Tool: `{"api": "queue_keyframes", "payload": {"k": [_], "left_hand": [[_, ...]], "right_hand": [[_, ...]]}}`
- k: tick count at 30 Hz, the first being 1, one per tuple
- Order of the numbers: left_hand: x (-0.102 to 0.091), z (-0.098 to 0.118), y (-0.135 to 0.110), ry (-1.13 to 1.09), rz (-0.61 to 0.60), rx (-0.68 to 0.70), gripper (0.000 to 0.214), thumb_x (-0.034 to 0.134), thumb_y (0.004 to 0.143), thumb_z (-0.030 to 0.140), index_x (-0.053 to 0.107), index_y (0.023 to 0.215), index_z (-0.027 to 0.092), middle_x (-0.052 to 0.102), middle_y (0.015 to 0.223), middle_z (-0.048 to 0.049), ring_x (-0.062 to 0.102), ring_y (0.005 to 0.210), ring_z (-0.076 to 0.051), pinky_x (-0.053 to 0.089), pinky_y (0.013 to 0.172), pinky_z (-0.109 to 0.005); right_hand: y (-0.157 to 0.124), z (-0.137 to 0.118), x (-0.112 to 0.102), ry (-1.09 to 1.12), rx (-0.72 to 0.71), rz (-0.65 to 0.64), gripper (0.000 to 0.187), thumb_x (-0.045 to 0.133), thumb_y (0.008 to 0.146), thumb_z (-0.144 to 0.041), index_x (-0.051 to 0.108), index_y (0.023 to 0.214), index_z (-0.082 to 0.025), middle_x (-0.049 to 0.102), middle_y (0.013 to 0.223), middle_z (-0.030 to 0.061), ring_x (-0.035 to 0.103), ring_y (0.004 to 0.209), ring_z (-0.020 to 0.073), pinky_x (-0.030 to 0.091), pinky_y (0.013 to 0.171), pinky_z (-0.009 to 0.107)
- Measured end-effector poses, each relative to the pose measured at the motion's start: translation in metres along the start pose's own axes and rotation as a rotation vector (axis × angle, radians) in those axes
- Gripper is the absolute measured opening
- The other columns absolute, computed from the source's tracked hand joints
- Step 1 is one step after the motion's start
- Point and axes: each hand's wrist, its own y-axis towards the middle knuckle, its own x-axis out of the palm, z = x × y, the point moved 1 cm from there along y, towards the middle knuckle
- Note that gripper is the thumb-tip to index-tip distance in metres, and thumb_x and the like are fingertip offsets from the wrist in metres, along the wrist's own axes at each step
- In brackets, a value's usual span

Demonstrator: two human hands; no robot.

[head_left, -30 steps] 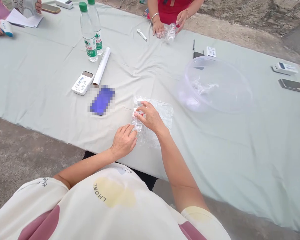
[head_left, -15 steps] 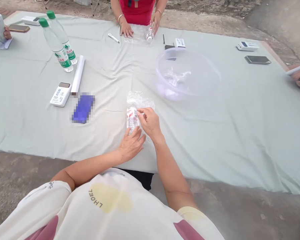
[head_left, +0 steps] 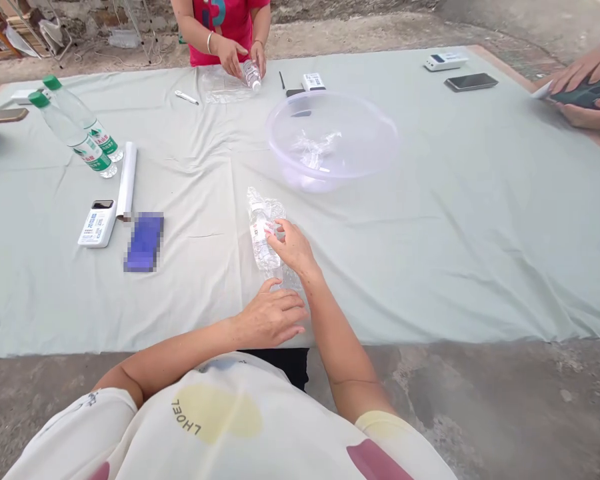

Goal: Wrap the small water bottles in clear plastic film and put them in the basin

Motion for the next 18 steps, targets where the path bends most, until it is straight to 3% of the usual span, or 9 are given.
{"api": "queue_keyframes", "payload": {"k": [4,7,11,15,18], "left_hand": [[-0.02,-0.022,-0.006,0.011,0.361,-0.414,0.024,0.045,0.097,0.028,0.066,0.107,0.021,0.072,0.103,-0.0083,0.064,0.1,-0.021,0.044,0.095,-0.04],[-0.024,-0.051,-0.001,0.075,0.397,-0.642,0.022,0.049,0.094,0.027,0.066,0.108,0.021,0.07,0.11,-0.0097,0.061,0.108,-0.025,0.044,0.096,-0.043],[-0.016,-0.07,0.014,0.111,0.278,-0.722,0.025,0.051,0.094,0.03,0.064,0.113,0.019,0.066,0.122,-0.0133,0.055,0.12,-0.029,0.041,0.101,-0.05],[-0.007,-0.062,0.03,0.032,0.278,-0.698,0.033,0.05,0.094,0.029,0.057,0.125,0.018,0.06,0.134,-0.0155,0.05,0.13,-0.029,0.04,0.105,-0.052],[-0.007,-0.055,0.041,-0.154,0.28,-0.648,0.036,0.046,0.094,0.022,0.057,0.128,0.017,0.054,0.142,-0.0157,0.05,0.133,-0.028,0.041,0.107,-0.05]], "right_hand": [[0.001,0.028,-0.013,0.015,0.001,0.115,0.052,0.05,0.086,-0.031,0.055,0.137,-0.026,0.061,0.128,0.011,0.065,0.09,0.0243,0.052,0.089,0.046],[-0.005,0.038,-0.022,0.087,0.026,0.173,0.048,0.049,0.084,-0.028,0.06,0.131,-0.025,0.065,0.121,0.0094,0.063,0.08,0.0215,0.053,0.085,0.045],[-0.027,0.032,-0.019,0.163,0.005,0.287,0.041,0.049,0.088,-0.036,0.063,0.124,-0.023,0.067,0.114,0.0088,0.062,0.076,0.0207,0.054,0.082,0.044],[-0.048,0.026,-0.004,0.118,-0.126,0.254,0.04,0.054,0.089,-0.044,0.064,0.122,-0.024,0.065,0.122,0.0097,0.063,0.093,0.0247,0.053,0.083,0.042],[-0.055,0.033,-0.001,0.092,-0.091,0.265,0.045,0.051,0.091,-0.047,0.062,0.126,-0.021,0.064,0.126,0.0122,0.061,0.108,0.0287,0.051,0.09,0.044]]}}
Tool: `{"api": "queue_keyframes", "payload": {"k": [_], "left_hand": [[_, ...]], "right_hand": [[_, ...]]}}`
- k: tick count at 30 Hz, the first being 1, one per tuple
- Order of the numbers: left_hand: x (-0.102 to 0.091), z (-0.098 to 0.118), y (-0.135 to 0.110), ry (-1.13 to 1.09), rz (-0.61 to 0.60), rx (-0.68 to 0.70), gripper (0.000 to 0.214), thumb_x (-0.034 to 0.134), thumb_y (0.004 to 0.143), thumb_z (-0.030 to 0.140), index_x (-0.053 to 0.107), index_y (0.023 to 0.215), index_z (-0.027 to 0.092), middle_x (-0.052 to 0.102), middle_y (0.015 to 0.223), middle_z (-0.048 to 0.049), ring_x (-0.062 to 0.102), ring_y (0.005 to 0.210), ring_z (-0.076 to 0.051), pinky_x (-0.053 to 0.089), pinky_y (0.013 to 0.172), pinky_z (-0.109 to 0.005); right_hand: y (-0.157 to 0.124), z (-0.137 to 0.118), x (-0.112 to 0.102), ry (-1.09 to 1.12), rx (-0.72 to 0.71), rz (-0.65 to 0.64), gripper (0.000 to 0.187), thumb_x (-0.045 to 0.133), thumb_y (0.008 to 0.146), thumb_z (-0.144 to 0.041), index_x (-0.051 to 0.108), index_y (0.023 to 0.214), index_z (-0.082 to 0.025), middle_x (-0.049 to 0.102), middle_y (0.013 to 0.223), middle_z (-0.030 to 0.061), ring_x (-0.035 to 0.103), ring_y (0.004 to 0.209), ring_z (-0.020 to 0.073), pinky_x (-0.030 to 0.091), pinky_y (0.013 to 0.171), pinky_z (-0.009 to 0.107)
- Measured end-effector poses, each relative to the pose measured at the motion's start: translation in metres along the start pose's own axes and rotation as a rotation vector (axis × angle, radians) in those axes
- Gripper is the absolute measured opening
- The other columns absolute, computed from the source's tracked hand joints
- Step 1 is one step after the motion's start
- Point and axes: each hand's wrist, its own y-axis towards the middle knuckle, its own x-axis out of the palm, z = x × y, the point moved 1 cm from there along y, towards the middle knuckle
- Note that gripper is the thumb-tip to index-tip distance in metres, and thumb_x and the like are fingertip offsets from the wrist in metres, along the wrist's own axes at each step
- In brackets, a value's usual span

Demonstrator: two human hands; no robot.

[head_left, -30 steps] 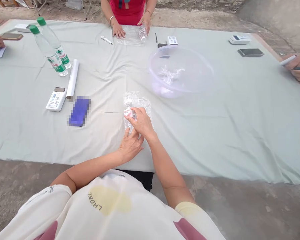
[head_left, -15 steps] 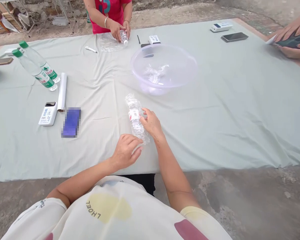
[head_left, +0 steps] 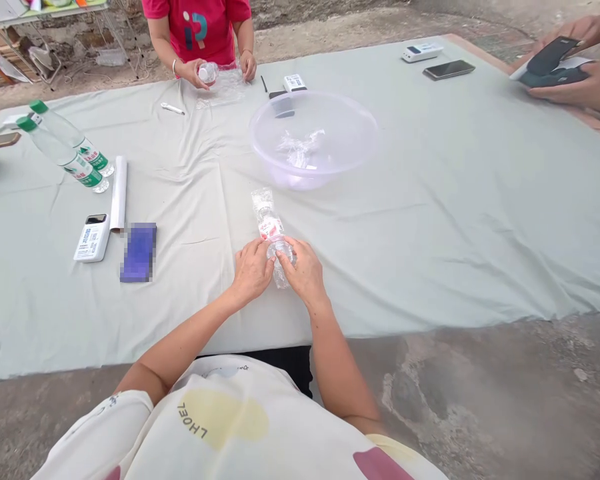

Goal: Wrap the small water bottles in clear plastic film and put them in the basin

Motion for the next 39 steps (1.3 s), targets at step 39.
{"api": "queue_keyframes", "payload": {"k": [39], "left_hand": [[-0.053,-0.046,-0.063,-1.602,0.018,-0.482,0.044,0.067,0.079,0.058,0.067,0.097,0.018,0.067,0.084,-0.0048,0.06,0.065,-0.013,0.043,0.048,-0.021]], "right_hand": [[-0.009,-0.063,0.018,0.635,-0.267,0.178,0.047,0.036,0.088,-0.072,0.046,0.09,-0.027,0.068,0.093,0.0093,0.072,0.095,0.0293,0.057,0.084,0.051]]}}
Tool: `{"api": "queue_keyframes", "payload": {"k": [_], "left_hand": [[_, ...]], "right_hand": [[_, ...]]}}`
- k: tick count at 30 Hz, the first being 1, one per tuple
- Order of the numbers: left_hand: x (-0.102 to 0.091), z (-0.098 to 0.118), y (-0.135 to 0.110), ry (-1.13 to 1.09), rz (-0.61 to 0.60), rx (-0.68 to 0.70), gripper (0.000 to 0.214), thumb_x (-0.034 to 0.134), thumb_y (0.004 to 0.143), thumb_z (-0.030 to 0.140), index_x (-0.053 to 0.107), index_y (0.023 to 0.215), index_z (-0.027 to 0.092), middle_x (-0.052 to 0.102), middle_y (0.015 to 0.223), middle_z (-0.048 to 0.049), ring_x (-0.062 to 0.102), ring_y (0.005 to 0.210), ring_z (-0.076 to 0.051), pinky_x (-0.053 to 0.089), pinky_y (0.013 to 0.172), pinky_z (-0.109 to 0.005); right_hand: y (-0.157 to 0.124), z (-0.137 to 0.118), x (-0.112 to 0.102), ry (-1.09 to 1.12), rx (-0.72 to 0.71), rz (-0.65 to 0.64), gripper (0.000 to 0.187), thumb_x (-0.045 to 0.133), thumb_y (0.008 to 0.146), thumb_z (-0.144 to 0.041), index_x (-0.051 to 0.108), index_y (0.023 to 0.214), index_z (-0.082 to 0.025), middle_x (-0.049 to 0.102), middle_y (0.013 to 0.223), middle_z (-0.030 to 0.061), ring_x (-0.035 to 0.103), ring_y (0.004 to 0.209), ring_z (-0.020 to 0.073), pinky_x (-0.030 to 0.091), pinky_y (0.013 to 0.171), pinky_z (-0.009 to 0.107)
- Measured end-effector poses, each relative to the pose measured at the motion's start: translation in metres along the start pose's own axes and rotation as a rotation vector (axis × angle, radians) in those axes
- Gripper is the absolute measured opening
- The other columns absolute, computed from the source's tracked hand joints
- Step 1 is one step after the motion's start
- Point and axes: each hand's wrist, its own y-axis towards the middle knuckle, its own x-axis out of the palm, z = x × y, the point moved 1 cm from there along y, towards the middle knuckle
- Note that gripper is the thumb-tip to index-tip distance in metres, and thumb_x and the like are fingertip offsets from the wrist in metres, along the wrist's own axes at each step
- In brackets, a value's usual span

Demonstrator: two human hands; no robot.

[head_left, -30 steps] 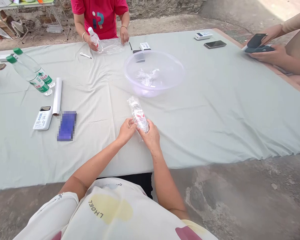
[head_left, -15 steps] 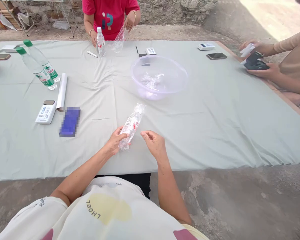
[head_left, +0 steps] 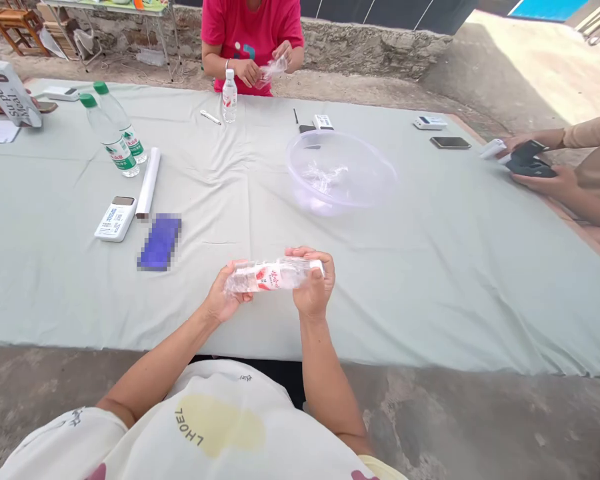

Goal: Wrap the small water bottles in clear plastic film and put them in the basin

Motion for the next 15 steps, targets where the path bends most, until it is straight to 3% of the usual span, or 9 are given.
{"api": "queue_keyframes", "payload": {"k": [3,5,7,9,12,15], "left_hand": [[0.006,-0.011,0.02,-0.151,0.084,-0.135,0.061,0.041,0.09,0.07,0.062,0.076,0.014,0.054,0.056,-0.0019,0.046,0.042,-0.01,0.031,0.037,-0.021],[0.009,-0.02,0.032,-0.239,0.077,-0.24,0.067,0.027,0.093,0.07,0.061,0.076,0.015,0.051,0.052,-0.0014,0.039,0.036,-0.009,0.025,0.034,-0.021],[0.01,-0.028,0.043,-0.321,0.055,-0.277,0.069,0.022,0.093,0.07,0.063,0.084,0.015,0.056,0.056,-0.0026,0.042,0.037,-0.01,0.028,0.036,-0.021],[0.007,-0.032,0.051,-0.363,0.045,-0.279,0.07,0.024,0.093,0.073,0.064,0.093,0.016,0.063,0.066,-0.0048,0.053,0.046,-0.013,0.036,0.041,-0.023],[0.0,-0.036,0.06,-0.369,-0.048,-0.286,0.081,0.024,0.088,0.082,0.065,0.11,0.015,0.071,0.091,-0.0118,0.069,0.076,-0.022,0.05,0.06,-0.03],[-0.007,-0.043,0.062,-0.355,-0.143,-0.276,0.074,0.026,0.092,0.076,0.055,0.132,0.02,0.066,0.122,-0.0159,0.067,0.107,-0.027,0.052,0.085,-0.04]], "right_hand": [[-0.01,-0.024,0.027,0.061,-0.119,0.041,0.04,0.055,0.085,-0.065,0.04,0.086,-0.028,0.067,0.083,0.0034,0.073,0.084,0.0267,0.058,0.082,0.051],[-0.009,-0.036,0.039,0.018,-0.143,0.025,0.036,0.06,0.085,-0.059,0.041,0.086,-0.028,0.065,0.074,0.0003,0.073,0.077,0.0252,0.059,0.08,0.05],[-0.003,-0.04,0.046,-0.035,-0.125,0.013,0.031,0.06,0.087,-0.054,0.043,0.087,-0.028,0.065,0.07,-0.0004,0.073,0.075,0.0242,0.06,0.079,0.047],[0.009,-0.036,0.047,-0.058,-0.081,0.012,0.027,0.061,0.089,-0.05,0.047,0.086,-0.027,0.067,0.072,0.0006,0.073,0.077,0.0231,0.06,0.078,0.044],[0.037,-0.02,0.046,-0.095,-0.006,-0.002,0.026,0.06,0.09,-0.048,0.049,0.086,-0.025,0.07,0.074,0.0019,0.073,0.077,0.0212,0.058,0.078,0.039],[0.077,0.001,0.054,-0.116,-0.029,0.001,0.03,0.059,0.09,-0.051,0.049,0.086,-0.024,0.072,0.075,0.001,0.071,0.078,0.0194,0.056,0.078,0.036]]}}
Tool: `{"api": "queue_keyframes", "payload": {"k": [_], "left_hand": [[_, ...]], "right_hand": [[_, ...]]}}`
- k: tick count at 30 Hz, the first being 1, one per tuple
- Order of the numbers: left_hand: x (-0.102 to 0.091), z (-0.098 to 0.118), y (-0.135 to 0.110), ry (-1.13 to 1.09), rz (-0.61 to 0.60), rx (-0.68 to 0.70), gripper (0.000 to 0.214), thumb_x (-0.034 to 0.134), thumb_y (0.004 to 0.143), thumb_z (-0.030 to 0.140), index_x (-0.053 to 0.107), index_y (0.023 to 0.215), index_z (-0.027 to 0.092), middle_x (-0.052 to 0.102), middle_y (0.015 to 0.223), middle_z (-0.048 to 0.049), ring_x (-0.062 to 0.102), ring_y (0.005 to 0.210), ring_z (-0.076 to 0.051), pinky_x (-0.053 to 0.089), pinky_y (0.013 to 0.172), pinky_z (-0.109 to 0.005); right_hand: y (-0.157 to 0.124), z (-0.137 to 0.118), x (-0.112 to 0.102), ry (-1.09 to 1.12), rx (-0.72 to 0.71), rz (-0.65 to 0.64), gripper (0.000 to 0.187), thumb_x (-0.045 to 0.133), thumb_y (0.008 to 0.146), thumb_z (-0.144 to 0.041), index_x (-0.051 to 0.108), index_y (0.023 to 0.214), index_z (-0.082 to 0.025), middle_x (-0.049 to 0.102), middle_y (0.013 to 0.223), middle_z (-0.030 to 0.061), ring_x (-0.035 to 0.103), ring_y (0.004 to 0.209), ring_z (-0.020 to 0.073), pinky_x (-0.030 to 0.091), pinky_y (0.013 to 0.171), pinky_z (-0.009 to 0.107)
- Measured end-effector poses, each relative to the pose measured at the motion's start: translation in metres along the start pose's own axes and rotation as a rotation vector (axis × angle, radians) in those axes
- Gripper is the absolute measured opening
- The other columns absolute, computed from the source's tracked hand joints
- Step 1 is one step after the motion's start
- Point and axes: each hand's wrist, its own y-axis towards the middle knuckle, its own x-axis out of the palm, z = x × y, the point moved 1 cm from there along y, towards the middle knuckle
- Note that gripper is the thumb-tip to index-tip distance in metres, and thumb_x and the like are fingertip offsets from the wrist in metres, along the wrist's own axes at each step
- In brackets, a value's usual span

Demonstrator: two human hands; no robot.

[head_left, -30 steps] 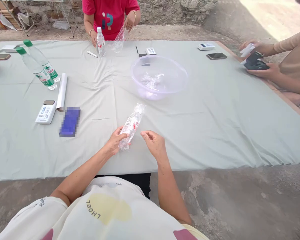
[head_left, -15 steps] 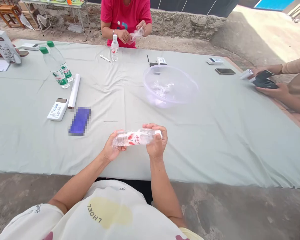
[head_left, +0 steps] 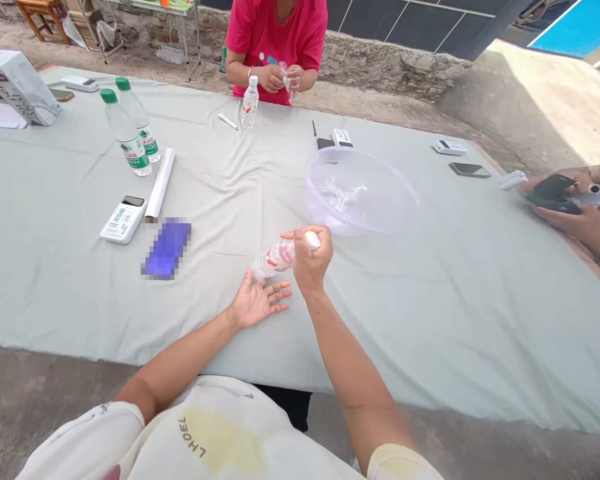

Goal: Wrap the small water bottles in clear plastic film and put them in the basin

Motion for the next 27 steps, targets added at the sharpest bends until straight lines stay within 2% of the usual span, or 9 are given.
{"api": "queue_keyframes", "payload": {"k": [3,6,10,15,19,22,25,27], "left_hand": [[-0.008,-0.009,-0.003,0.035,0.018,0.03,0.053,0.04,0.099,0.057,0.047,0.139,0.023,0.059,0.138,-0.0151,0.06,0.123,-0.025,0.044,0.103,-0.043],[-0.014,-0.017,-0.007,0.046,0.008,0.045,0.052,0.053,0.096,0.051,0.048,0.139,0.023,0.054,0.144,-0.0147,0.054,0.132,-0.025,0.035,0.114,-0.044],[-0.018,-0.022,-0.01,0.068,-0.034,0.053,0.047,0.061,0.093,0.048,0.056,0.131,0.023,0.053,0.145,-0.0147,0.051,0.135,-0.027,0.031,0.116,-0.048],[-0.016,-0.02,-0.009,0.084,-0.036,0.05,0.041,0.065,0.091,0.044,0.06,0.127,0.024,0.053,0.146,-0.0135,0.053,0.132,-0.027,0.031,0.115,-0.05],[-0.015,-0.018,-0.008,0.098,-0.04,0.045,0.041,0.069,0.089,0.042,0.061,0.126,0.025,0.056,0.142,-0.0127,0.057,0.127,-0.026,0.035,0.113,-0.048],[-0.014,-0.017,-0.008,0.117,-0.046,0.038,0.041,0.07,0.088,0.041,0.062,0.125,0.024,0.057,0.14,-0.0124,0.059,0.124,-0.025,0.038,0.11,-0.046],[-0.014,-0.016,-0.009,0.14,-0.048,0.036,0.04,0.069,0.089,0.039,0.062,0.125,0.023,0.058,0.139,-0.0124,0.06,0.123,-0.025,0.041,0.108,-0.045],[-0.014,-0.015,-0.009,0.152,-0.05,0.041,0.039,0.068,0.09,0.039,0.062,0.125,0.023,0.059,0.138,-0.0124,0.06,0.122,-0.025,0.042,0.107,-0.045]], "right_hand": [[0.052,0.026,0.023,0.022,-0.07,0.028,0.036,0.06,0.087,-0.058,0.046,0.085,-0.025,0.069,0.074,-0.0008,0.068,0.076,0.0171,0.053,0.077,0.033],[0.107,0.054,0.052,-0.003,-0.097,0.029,0.045,0.062,0.081,-0.067,0.045,0.084,-0.025,0.065,0.079,-0.0002,0.065,0.077,0.0166,0.052,0.079,0.034],[0.166,0.085,0.088,-0.112,-0.078,0.038,0.055,0.057,0.079,-0.077,0.046,0.09,-0.024,0.063,0.092,0.0042,0.062,0.086,0.0194,0.053,0.082,0.039],[0.208,0.108,0.118,-0.248,-0.009,-0.084,0.058,0.057,0.08,-0.076,0.047,0.104,-0.024,0.061,0.097,0.005,0.062,0.097,0.0231,0.051,0.088,0.043],[0.225,0.107,0.12,-0.363,0.054,-0.194,0.046,0.066,0.085,-0.055,0.049,0.114,-0.023,0.062,0.103,0.0061,0.06,0.104,0.0246,0.048,0.095,0.047],[0.226,0.097,0.111,-0.461,0.091,-0.291,0.057,0.071,0.082,-0.041,0.047,0.127,-0.018,0.062,0.117,0.0122,0.059,0.11,0.0273,0.045,0.1,0.048],[0.223,0.083,0.095,-0.511,0.036,-0.35,0.075,0.073,0.078,-0.042,0.04,0.14,-0.015,0.055,0.136,0.0171,0.055,0.123,0.0302,0.042,0.106,0.047],[0.224,0.073,0.078,-0.514,-0.046,-0.356,0.074,0.068,0.082,-0.049,0.04,0.142,-0.016,0.056,0.137,0.016,0.055,0.124,0.0296,0.042,0.106,0.046]]}}
